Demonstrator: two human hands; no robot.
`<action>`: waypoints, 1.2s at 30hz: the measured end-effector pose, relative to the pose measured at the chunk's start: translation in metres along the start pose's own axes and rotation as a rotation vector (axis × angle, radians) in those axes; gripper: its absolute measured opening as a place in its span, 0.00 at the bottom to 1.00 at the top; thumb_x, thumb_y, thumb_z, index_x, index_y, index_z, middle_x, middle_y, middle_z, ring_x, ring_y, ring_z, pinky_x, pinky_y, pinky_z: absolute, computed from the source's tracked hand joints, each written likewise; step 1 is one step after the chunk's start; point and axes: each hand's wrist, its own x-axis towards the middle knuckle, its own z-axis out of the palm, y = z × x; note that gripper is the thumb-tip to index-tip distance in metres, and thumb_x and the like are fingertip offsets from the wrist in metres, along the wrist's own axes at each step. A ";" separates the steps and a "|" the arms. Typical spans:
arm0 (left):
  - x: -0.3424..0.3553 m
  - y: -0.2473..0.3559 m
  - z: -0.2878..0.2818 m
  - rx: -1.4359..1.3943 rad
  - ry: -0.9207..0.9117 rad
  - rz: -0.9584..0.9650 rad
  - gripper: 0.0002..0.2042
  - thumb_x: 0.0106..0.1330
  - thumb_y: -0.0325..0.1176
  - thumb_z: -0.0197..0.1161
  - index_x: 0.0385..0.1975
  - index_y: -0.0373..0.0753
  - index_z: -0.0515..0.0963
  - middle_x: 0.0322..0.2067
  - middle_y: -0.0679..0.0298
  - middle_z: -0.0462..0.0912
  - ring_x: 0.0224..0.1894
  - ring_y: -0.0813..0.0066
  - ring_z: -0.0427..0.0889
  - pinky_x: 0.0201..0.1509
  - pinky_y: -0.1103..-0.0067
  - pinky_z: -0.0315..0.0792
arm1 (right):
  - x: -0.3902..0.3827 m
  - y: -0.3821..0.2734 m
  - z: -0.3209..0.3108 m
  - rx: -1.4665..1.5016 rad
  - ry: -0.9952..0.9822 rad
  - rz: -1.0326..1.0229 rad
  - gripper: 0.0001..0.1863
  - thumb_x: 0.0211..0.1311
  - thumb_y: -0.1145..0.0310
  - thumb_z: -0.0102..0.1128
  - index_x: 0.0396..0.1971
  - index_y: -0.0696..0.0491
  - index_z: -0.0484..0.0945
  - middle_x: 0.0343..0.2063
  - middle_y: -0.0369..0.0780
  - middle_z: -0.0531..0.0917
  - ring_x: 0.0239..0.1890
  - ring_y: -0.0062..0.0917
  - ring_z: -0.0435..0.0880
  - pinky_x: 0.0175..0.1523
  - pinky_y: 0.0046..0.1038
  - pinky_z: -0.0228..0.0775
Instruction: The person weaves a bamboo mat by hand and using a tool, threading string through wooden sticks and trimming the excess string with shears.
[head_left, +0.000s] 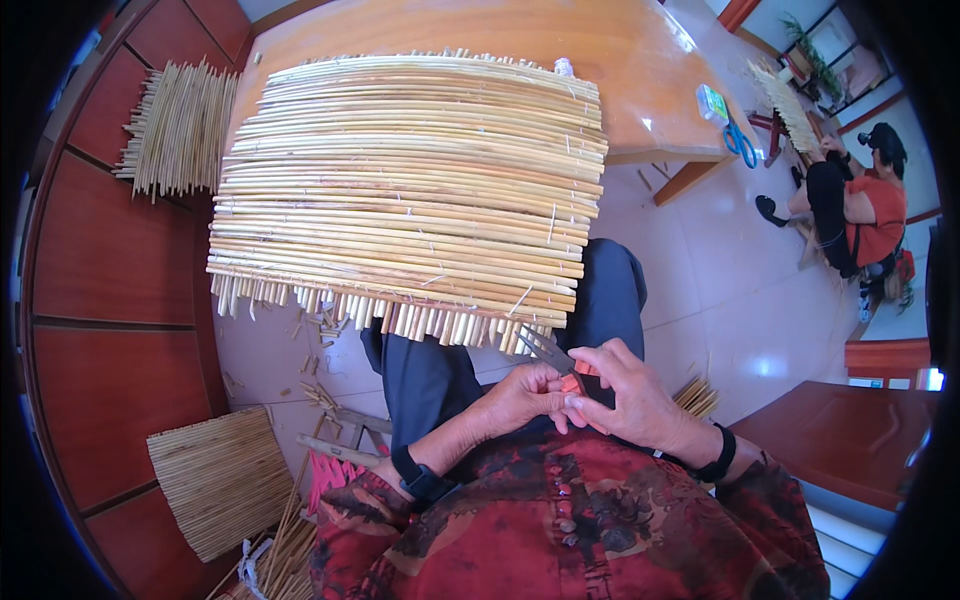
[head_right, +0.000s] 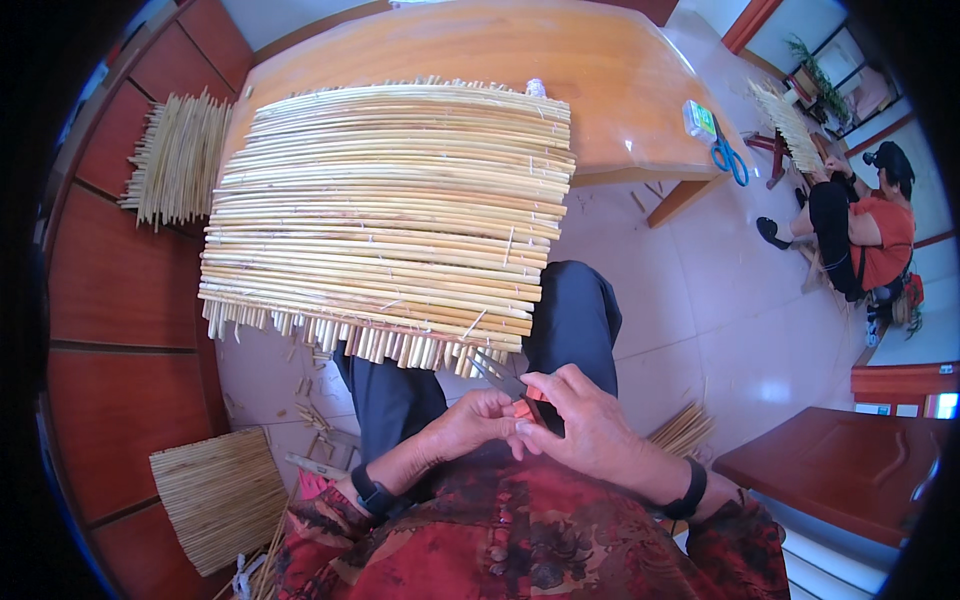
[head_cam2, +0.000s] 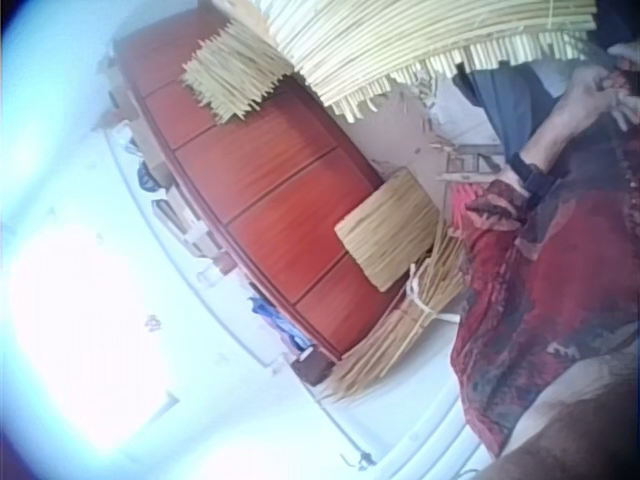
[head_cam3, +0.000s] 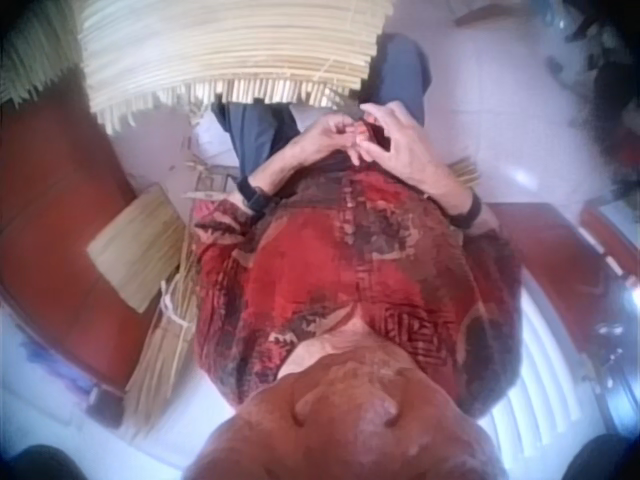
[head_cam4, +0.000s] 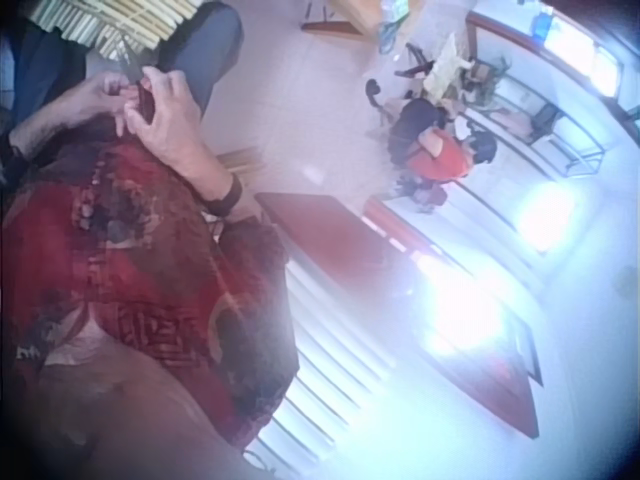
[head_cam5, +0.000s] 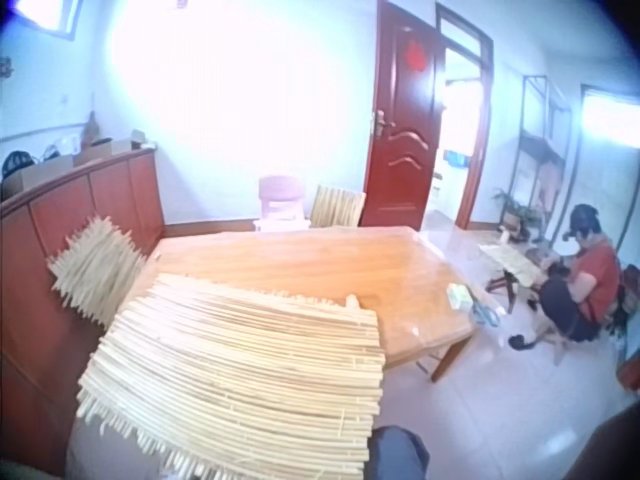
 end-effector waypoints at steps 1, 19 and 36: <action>0.001 -0.001 -0.001 -0.001 0.001 0.004 0.09 0.64 0.32 0.56 0.35 0.31 0.72 0.29 0.59 0.80 0.29 0.74 0.81 0.36 0.82 0.75 | 0.000 0.000 0.002 -0.003 -0.002 -0.002 0.28 0.48 0.67 0.64 0.51 0.55 0.66 0.34 0.42 0.70 0.31 0.30 0.72 0.37 0.28 0.67; 0.014 -0.009 -0.010 0.142 0.061 -0.004 0.09 0.62 0.34 0.59 0.31 0.34 0.77 0.27 0.67 0.79 0.31 0.86 0.75 0.37 0.86 0.69 | 0.008 -0.004 -0.001 -0.352 0.035 -0.087 0.32 0.43 0.63 0.67 0.51 0.55 0.65 0.35 0.43 0.69 0.38 0.37 0.70 0.42 0.35 0.64; -0.004 0.015 0.000 0.088 0.043 0.062 0.15 0.68 0.32 0.49 0.50 0.30 0.67 0.43 0.58 0.77 0.44 0.74 0.77 0.45 0.80 0.73 | 0.022 0.003 -0.006 -0.719 0.067 -0.269 0.34 0.40 0.69 0.62 0.53 0.56 0.66 0.31 0.41 0.69 0.33 0.32 0.69 0.34 0.32 0.61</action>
